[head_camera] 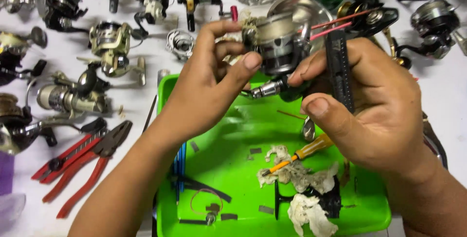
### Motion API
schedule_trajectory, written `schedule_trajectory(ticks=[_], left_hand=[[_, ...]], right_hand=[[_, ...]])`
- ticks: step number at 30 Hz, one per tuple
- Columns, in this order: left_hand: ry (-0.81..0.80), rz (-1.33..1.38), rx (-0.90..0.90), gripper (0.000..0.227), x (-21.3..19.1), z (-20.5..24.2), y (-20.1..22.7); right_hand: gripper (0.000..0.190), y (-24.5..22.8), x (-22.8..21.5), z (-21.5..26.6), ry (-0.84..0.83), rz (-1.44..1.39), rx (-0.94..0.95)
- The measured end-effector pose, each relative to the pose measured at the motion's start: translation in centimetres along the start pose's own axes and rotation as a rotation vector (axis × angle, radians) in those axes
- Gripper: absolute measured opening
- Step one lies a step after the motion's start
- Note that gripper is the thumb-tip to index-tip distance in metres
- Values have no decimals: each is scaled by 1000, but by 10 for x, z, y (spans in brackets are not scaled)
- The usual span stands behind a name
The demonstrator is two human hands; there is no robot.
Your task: Cleaning, lubricating, and assembling the internal components and body of a spinning fishing reel.
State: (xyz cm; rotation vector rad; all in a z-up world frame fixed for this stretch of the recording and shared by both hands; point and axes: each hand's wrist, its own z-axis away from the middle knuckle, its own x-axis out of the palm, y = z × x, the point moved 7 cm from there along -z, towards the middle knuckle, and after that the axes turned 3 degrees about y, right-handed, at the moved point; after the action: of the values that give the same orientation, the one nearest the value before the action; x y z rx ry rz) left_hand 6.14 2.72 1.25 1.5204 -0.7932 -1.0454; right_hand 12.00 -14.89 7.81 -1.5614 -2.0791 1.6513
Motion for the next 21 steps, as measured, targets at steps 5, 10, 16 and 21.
schedule_trajectory(ticks=[5,10,16,21], left_hand=[[-150,21,2,89,16,15,18],[-127,-5,-40,59,21,17,17],[30,31,284,43,17,15,21],[104,88,426,40,8,-8,-24]], right_hand=[[33,-10,13,9,-56,23,-87],[40,-18,24,19,-112,183,-223],[52,-29,27,25,-184,264,-447],[78,15,6,44,-228,235,-437]])
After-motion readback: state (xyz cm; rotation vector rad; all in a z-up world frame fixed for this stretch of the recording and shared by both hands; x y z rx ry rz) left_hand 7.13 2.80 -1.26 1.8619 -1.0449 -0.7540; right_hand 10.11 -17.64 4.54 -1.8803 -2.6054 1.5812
